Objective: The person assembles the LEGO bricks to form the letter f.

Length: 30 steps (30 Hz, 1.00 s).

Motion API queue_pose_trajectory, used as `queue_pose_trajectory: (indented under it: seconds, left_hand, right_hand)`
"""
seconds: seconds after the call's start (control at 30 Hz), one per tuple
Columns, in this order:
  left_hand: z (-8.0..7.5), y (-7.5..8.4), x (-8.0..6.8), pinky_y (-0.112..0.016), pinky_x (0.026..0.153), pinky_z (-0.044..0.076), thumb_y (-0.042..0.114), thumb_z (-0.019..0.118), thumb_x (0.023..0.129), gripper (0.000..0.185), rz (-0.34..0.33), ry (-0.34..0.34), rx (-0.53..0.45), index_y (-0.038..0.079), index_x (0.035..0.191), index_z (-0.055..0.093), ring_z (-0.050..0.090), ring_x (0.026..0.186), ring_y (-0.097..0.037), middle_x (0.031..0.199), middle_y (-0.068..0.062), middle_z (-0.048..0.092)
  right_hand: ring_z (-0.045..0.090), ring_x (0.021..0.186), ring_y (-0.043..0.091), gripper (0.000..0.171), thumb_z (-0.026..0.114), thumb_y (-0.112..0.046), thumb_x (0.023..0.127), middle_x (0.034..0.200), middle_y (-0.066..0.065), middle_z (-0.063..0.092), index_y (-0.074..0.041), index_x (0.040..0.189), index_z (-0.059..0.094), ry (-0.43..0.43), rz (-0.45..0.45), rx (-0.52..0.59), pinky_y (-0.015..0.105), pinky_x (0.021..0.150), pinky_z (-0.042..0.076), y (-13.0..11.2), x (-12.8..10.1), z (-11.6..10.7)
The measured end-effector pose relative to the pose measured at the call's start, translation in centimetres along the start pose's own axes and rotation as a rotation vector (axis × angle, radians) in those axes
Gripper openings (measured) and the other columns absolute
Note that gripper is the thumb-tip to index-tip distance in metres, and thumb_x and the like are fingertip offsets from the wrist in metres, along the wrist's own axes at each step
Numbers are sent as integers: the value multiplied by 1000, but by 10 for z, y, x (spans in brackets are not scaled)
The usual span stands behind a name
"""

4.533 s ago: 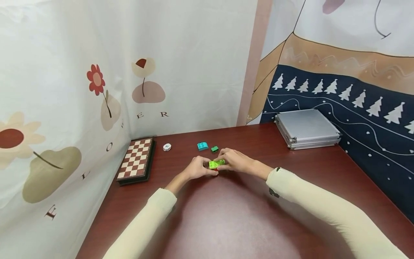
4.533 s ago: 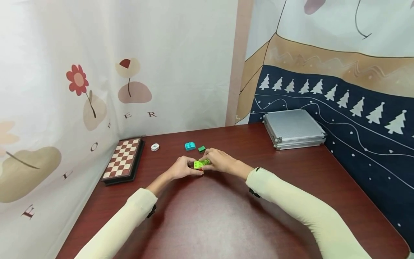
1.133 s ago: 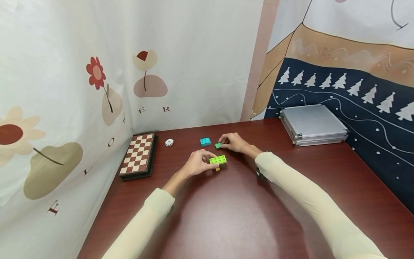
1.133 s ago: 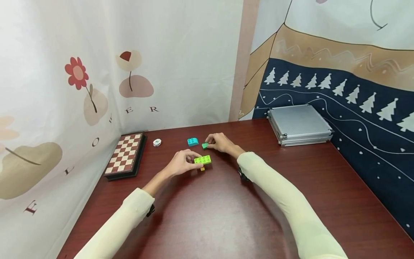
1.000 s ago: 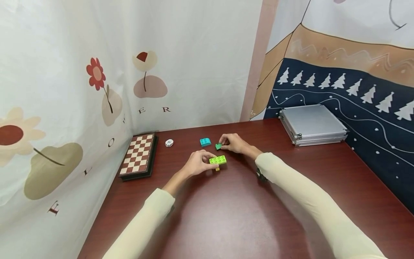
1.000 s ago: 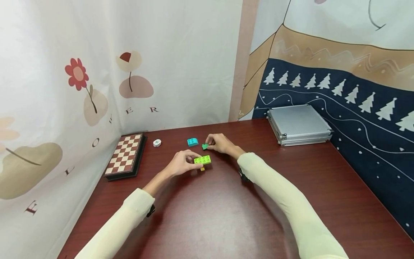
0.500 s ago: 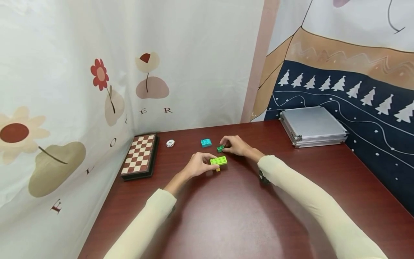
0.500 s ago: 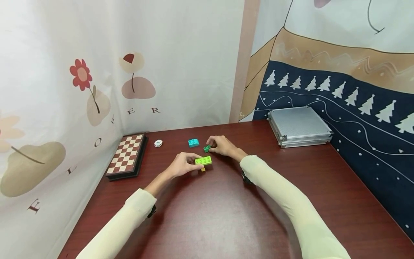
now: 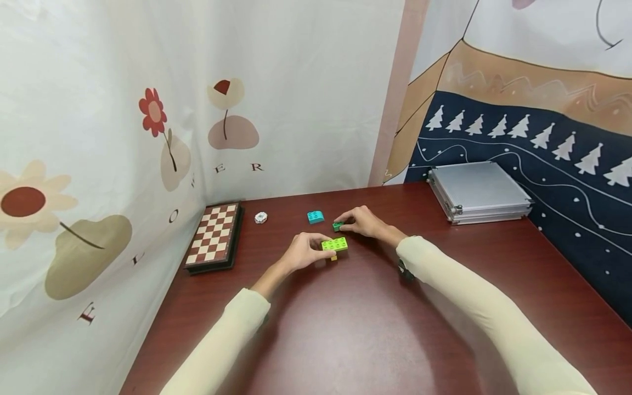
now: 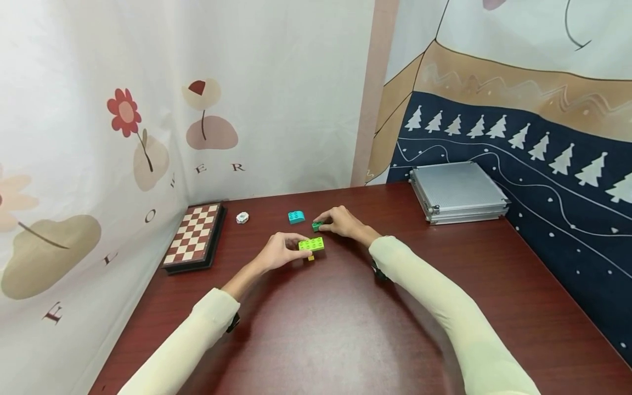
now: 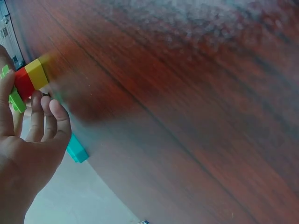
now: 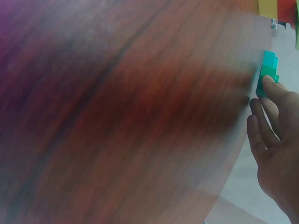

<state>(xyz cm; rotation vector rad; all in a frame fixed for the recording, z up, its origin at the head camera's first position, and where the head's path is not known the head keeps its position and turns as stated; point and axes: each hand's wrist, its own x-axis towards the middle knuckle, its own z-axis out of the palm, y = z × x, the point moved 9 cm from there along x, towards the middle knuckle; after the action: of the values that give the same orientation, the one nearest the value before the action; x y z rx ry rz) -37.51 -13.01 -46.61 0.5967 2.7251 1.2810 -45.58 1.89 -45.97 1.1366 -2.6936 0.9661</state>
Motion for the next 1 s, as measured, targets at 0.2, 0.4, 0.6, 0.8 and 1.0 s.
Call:
queue_pose_trajectory:
  seconds: [0.2,0.4,0.6,0.8,1.0]
  left_hand:
    - [2,-2,0,-27,63,51,28,88,86,33,-4,3,-8,15,116,79,65,76,-14,85,2,73]
    - [3,-3,0,-28,64,52,28,88,86,34,0,-5,-27,14,116,79,68,79,-19,90,-2,76]
    - [3,-4,1,-28,65,52,29,88,86,34,0,-7,-23,15,117,79,68,80,-18,92,-2,76]
    - [3,-2,1,-28,65,52,30,88,86,33,2,-4,-27,16,115,79,68,80,-16,91,0,76]
    - [2,-1,0,-28,67,52,30,88,86,33,-4,3,-19,16,115,79,68,81,-17,91,0,76]
  right_hand:
    - [70,85,11,23,81,-10,91,108,7,79,-7,114,80,12,-38,16,27,73,58,-10,-4,-15]
    - [74,93,13,23,80,-7,91,108,6,79,-6,114,80,-4,-39,43,29,79,60,-21,-6,-29]
    - [74,90,12,26,80,-4,91,109,6,78,-5,117,79,-7,-88,65,26,79,59,-41,-8,-41]
    - [71,88,13,31,80,-6,92,108,6,75,-6,123,76,-13,-170,77,26,79,59,-62,-14,-46]
    - [67,86,13,32,77,-8,94,106,8,69,-7,126,75,-71,-170,66,25,78,57,-70,-19,-38]
